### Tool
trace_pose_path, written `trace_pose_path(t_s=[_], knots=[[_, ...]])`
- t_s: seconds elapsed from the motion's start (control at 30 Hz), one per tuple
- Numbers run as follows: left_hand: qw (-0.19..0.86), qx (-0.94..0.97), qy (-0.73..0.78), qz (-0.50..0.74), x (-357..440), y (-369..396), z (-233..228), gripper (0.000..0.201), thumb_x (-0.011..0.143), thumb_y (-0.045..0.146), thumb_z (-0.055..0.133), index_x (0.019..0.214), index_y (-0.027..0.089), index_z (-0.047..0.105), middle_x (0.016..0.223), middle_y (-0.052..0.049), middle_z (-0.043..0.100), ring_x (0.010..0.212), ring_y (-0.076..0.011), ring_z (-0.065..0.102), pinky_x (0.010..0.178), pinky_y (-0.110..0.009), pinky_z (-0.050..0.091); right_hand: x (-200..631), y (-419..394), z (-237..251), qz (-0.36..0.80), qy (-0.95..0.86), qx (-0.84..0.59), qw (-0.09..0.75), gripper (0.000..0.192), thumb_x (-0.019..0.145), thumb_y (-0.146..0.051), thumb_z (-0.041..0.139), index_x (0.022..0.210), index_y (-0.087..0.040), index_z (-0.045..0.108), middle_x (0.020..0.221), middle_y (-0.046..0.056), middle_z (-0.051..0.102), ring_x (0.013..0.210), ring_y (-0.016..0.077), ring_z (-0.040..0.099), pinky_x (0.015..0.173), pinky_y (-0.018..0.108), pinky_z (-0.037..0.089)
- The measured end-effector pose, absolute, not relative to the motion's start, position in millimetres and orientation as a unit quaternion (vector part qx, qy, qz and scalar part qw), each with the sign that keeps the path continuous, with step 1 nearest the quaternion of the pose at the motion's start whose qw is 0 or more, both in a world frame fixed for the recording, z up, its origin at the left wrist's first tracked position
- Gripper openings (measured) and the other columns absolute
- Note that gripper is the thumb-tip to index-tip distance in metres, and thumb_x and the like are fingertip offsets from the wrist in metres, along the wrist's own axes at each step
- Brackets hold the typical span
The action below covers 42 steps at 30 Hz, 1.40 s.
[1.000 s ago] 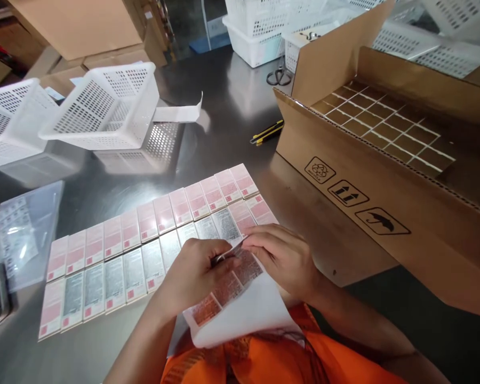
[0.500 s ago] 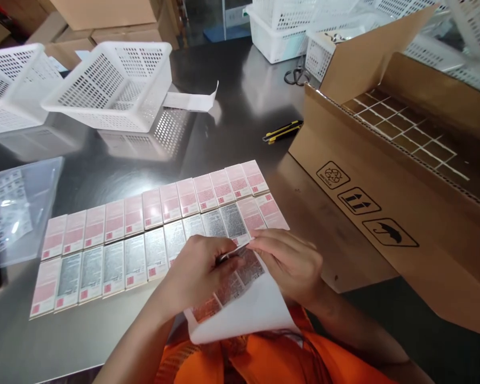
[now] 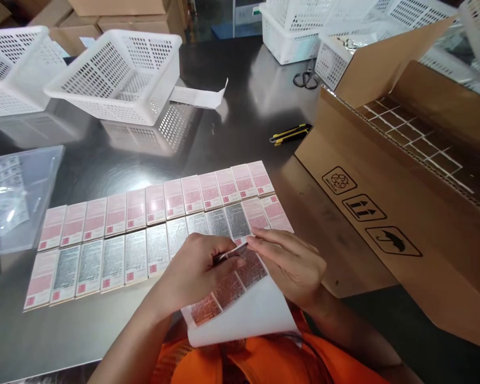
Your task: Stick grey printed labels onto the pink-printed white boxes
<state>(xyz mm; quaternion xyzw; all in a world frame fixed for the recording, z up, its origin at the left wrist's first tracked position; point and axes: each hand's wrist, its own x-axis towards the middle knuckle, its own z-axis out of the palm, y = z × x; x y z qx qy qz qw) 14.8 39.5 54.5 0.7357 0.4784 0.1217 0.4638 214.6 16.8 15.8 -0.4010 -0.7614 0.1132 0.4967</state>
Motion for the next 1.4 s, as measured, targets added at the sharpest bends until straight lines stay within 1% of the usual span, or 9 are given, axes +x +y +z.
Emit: trace_pose_path(t_s=[0.1,0.23,0.37,0.53,0.77,0.93,1.1,1.23,1.4], knots=[[0.475,0.73,0.475,0.127,13.5,39.7,54.4,0.035,0.091,0.031,0.056,0.061,0.017,0.044,0.054,0.008,0.034,0.053,-0.0063,0.029,0.05,-0.022,0.023,215.9,15.6,15.3,0.12,-0.76,-0.4,0.498,0.038,0.081,0.005,0.062,0.107,-0.02,0.075,0.106,0.011,0.076,0.092,0.021,0.074,0.078,0.032,0.064],[0.481,0.725,0.476,0.127,13.1,40.3,53.5,0.034,0.091,0.032,0.057,0.061,0.017,0.046,0.054,0.008,0.035,0.052,-0.0062,0.031,0.05,-0.022,0.023,214.5,15.0,15.6,0.137,-0.75,-0.408,0.502,0.033,0.08,0.005,0.062,0.099,-0.018,0.077,0.104,0.012,0.076,0.09,0.0207,0.074,0.077,0.03,0.063],[0.479,0.724,0.48,0.124,13.9,40.0,52.5,0.034,0.091,0.033,0.057,0.062,0.017,0.048,0.053,0.008,0.037,0.052,-0.0061,0.032,0.049,-0.022,0.023,212.0,16.7,18.0,0.155,-0.738,-0.427,0.498,0.028,0.083,0.001,0.063,0.096,-0.021,0.075,0.101,0.008,0.077,0.09,0.0185,0.074,0.079,0.03,0.062],[0.447,0.738,0.493,0.111,14.9,35.9,51.1,0.029,0.091,0.031,0.056,0.065,0.018,0.052,0.054,0.008,0.042,0.051,-0.0062,0.035,0.051,-0.022,0.025,212.6,16.9,21.3,0.169,-0.741,-0.438,0.48,0.019,0.083,-0.002,0.068,0.091,-0.019,0.074,0.095,0.007,0.078,0.087,0.0165,0.073,0.082,0.028,0.06],[0.402,0.757,0.504,0.107,16.1,26.4,47.8,0.024,0.091,0.027,0.052,0.069,0.019,0.053,0.058,0.006,0.049,0.054,-0.0074,0.042,0.053,-0.023,0.026,212.7,13.8,19.4,0.177,-0.75,-0.439,0.462,0.018,0.087,-0.006,0.064,0.092,-0.021,0.073,0.094,0.006,0.077,0.088,0.0159,0.072,0.081,0.029,0.06],[0.398,0.76,0.504,0.101,16.0,20.9,47.3,0.023,0.092,0.027,0.052,0.072,0.019,0.055,0.061,0.006,0.054,0.056,-0.008,0.046,0.054,-0.023,0.028,212.8,12.1,18.4,0.183,-0.755,-0.431,0.458,0.023,0.085,0.0,0.062,0.09,-0.019,0.074,0.093,0.006,0.077,0.085,0.0164,0.073,0.078,0.029,0.06],[0.416,0.753,0.497,0.115,15.5,19.4,47.0,0.024,0.092,0.025,0.052,0.069,0.018,0.053,0.058,0.007,0.051,0.053,-0.0067,0.042,0.053,-0.022,0.027,214.0,8.1,18.0,0.172,-0.753,-0.424,0.473,0.026,0.083,0.002,0.062,0.093,-0.019,0.075,0.096,0.007,0.078,0.085,0.0173,0.074,0.077,0.029,0.061],[0.445,0.738,0.491,0.128,14.5,19.1,47.1,0.024,0.091,0.023,0.053,0.068,0.018,0.053,0.057,0.007,0.048,0.053,-0.0062,0.041,0.053,-0.022,0.028,213.5,4.3,17.2,0.136,-0.761,-0.414,0.48,0.027,0.08,0.003,0.065,0.095,-0.017,0.075,0.098,0.01,0.078,0.086,0.0194,0.075,0.077,0.028,0.062],[0.456,0.733,0.486,0.139,13.7,18.6,48.5,0.026,0.091,0.023,0.053,0.065,0.018,0.05,0.055,0.007,0.046,0.052,-0.0061,0.038,0.052,-0.022,0.026,213.0,1.1,17.8,0.12,-0.769,-0.423,0.464,0.029,0.081,0.001,0.064,0.098,-0.02,0.075,0.105,0.009,0.077,0.09,0.0197,0.075,0.081,0.028,0.063]])
